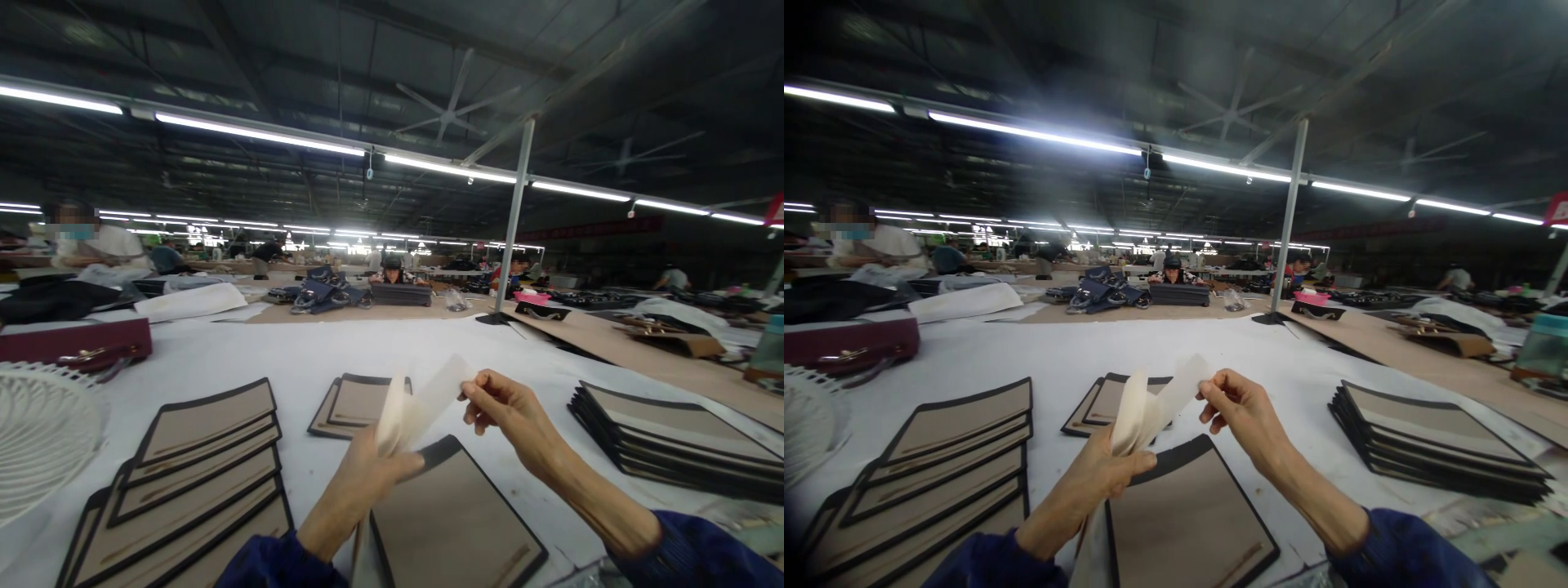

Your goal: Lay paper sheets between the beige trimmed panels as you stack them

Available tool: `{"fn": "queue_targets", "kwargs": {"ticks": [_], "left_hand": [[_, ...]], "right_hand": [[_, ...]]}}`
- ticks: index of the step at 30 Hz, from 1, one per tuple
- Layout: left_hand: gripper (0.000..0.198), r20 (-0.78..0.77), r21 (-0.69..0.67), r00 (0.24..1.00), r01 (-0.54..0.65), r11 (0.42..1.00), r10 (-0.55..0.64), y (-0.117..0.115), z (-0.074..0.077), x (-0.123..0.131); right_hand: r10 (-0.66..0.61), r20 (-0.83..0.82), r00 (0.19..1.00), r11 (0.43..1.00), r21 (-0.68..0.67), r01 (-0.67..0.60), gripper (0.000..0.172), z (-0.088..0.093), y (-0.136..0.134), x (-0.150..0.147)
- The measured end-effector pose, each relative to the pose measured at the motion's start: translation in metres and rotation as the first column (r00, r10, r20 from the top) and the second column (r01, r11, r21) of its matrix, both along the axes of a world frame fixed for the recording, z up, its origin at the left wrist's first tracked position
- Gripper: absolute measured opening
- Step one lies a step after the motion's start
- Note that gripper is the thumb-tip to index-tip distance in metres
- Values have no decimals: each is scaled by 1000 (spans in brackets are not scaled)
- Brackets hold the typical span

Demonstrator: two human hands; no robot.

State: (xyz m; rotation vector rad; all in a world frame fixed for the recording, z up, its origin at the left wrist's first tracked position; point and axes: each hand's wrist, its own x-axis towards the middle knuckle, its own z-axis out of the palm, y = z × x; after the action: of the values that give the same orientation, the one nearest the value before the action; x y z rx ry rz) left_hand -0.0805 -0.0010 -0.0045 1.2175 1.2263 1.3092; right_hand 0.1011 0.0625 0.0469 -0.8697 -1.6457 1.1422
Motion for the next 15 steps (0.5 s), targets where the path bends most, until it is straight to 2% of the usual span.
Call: {"fn": "queue_targets", "kwargs": {"ticks": [5, 10, 15], "left_hand": [[16, -52, -30, 995, -82, 996, 81, 3, -3, -2], [30, -95, -13, 995, -31, 999, 29, 8, -8, -4], [38, -211, -58, 975, -82, 995, 68, 14, -23, -3]], "right_hand": [[5, -2, 1000, 1000, 14, -5, 41, 7, 2, 3], [77, 1, 997, 997, 15, -77, 52, 9, -2, 0], [4, -3, 1000, 992, 123, -4, 31, 10, 6, 2]]}}
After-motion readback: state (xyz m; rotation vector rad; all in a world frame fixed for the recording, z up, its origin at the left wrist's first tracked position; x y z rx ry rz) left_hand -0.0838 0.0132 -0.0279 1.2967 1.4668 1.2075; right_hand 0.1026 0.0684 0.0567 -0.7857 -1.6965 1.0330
